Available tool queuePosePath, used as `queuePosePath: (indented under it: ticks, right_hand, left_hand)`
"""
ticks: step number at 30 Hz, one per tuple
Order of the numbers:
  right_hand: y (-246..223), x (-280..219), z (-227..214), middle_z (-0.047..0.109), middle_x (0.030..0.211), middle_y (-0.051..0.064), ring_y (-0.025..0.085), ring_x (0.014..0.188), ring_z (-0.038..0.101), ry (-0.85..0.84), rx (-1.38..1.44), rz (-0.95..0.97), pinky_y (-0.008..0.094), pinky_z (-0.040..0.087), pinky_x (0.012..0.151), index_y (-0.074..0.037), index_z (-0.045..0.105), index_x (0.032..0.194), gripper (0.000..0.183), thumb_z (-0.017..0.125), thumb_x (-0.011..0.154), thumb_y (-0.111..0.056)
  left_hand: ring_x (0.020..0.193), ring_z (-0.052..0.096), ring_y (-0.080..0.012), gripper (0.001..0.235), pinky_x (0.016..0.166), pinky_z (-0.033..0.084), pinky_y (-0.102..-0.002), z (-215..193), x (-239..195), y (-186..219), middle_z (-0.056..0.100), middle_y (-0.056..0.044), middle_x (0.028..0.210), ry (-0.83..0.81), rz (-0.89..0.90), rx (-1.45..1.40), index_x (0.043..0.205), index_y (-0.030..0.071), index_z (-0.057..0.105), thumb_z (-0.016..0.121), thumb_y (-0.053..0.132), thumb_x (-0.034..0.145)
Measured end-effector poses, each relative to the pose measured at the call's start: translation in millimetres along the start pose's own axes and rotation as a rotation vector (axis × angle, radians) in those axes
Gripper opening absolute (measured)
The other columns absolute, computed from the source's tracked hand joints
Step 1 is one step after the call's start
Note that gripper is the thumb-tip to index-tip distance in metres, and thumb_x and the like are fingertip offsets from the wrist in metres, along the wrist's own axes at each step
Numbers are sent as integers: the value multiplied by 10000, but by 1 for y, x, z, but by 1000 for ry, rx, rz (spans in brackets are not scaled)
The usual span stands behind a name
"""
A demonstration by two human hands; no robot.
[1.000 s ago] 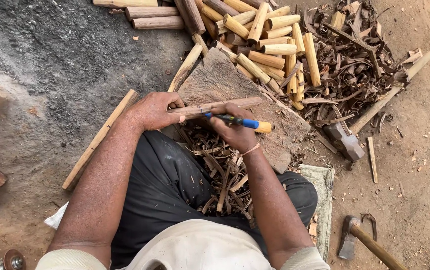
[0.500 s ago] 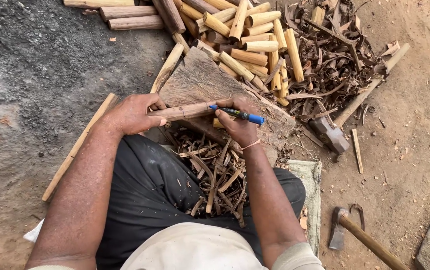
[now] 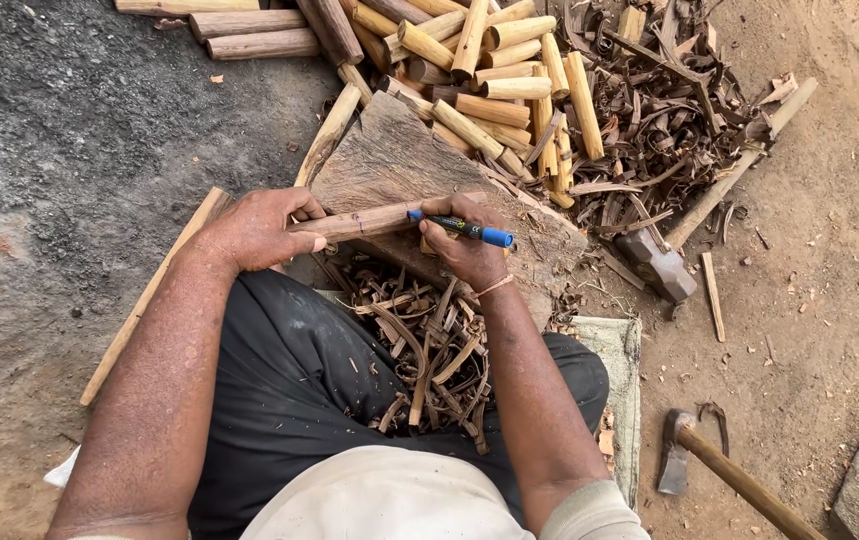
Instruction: The person sits cross-legged on the ground and repeatedly picks up short wooden sticks, places them on a wooden block, and marks them with a blue marker. The person handles the sticks one at a time, rotating them to mark different sides before setting them aside.
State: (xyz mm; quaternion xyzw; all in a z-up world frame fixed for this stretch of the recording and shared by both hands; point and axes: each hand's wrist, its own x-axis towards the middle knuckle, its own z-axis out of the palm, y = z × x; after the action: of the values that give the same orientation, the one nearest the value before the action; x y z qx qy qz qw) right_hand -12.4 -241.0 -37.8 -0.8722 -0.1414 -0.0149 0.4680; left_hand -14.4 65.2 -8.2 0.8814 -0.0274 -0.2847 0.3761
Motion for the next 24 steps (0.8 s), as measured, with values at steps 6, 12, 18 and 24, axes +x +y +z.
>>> queuePosePath:
  ticks: [6, 12, 18, 24]
  right_hand:
    - [14, -18, -15, 778, 1071, 150, 230, 955, 795, 261, 355, -84, 339, 643, 877, -26, 722, 1082, 131, 714, 990, -120]
    - [44, -83, -55, 650, 1286, 179, 284, 1184, 708, 469, 346, -9, 364, 604, 1028, 5, 571, 1371, 329, 562, 1064, -114]
    - [62, -139, -65, 714, 1252, 163, 256, 1194, 693, 538, 49, 35, 357, 557, 1023, -16, 571, 1398, 393, 630, 1017, -93]
    - [52, -131, -49, 711, 1275, 135, 241, 1193, 680, 384, -103, -85, 361, 546, 1019, -67, 614, 1381, 446, 744, 957, -116]
  left_hand:
    - [1004, 743, -225, 424, 836, 655, -446, 0, -3, 8, 756, -99, 1082, -31, -82, -92, 1209, 151, 700, 791, 337, 839]
    - [1028, 714, -249, 532, 933, 544, -440, -2, -2, 8, 762, -80, 1081, 37, -24, 193, 1229, 183, 724, 892, 339, 749]
    - [938, 727, -183, 493, 866, 565, -358, -22, -29, -33, 772, -65, 1040, 296, 126, -221, 1179, 121, 735, 856, 205, 708]
    - [903, 707, -174, 492, 832, 555, -356, -30, -95, -132, 760, -83, 1018, 579, 4, -269, 1178, 80, 725, 833, 240, 725]
